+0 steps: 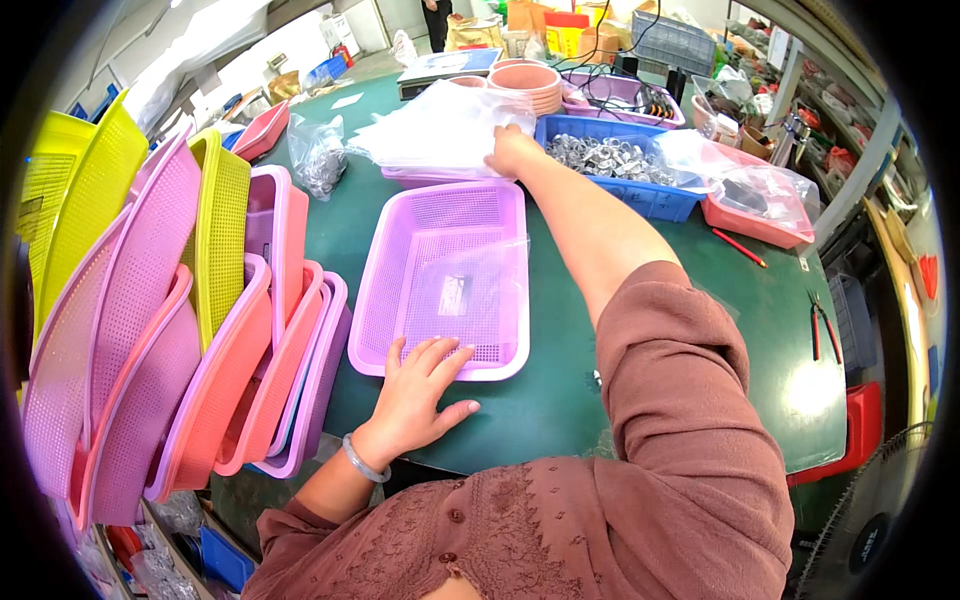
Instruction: The person assembles small metallic cross-shaped components by hand, picking them from a table and joining them together. They then place the assembled pieces into a plastic bag and later continue assembling additional components on the table.
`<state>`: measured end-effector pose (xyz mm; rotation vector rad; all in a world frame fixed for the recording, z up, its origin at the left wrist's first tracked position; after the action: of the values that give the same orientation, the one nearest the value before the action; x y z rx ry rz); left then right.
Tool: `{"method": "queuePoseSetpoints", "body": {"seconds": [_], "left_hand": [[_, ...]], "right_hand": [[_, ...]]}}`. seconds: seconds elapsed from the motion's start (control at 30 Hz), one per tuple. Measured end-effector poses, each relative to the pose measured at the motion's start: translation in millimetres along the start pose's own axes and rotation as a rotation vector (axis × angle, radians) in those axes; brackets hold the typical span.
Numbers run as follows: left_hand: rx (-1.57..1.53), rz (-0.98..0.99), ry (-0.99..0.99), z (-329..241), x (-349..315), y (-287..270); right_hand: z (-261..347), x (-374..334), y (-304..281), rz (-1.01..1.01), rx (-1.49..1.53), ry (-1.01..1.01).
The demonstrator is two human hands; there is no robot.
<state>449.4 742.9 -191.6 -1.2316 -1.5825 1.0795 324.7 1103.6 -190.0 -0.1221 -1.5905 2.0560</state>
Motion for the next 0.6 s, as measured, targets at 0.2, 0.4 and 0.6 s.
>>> {"method": "queuePoseSetpoints", "body": {"seconds": [0.2,0.4,0.6], "left_hand": [[-0.651,-0.349,-0.055,34,15,-13],[-1.834,-0.473,-0.371,57,111,-63],[-2.12,-0.615,-0.243,89,164,-64]], "right_hand": [[2,-25,-47,-0.206,0.293,-0.086],[12,-89,-74,-0.156,0.839,-0.302],[48,-161,-108,-0.369,0.319,-0.488]]}}
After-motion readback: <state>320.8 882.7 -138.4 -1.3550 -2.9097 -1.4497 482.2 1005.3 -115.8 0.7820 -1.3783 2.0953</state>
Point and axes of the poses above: each hand's wrist, its own x-axis towards the middle knuckle, its own y-axis out of the palm, z = x × y, the point moved 3 cm from there along x, towards the middle knuckle, and after that the axes turned 9 degrees about z, right-handed, at the moved point
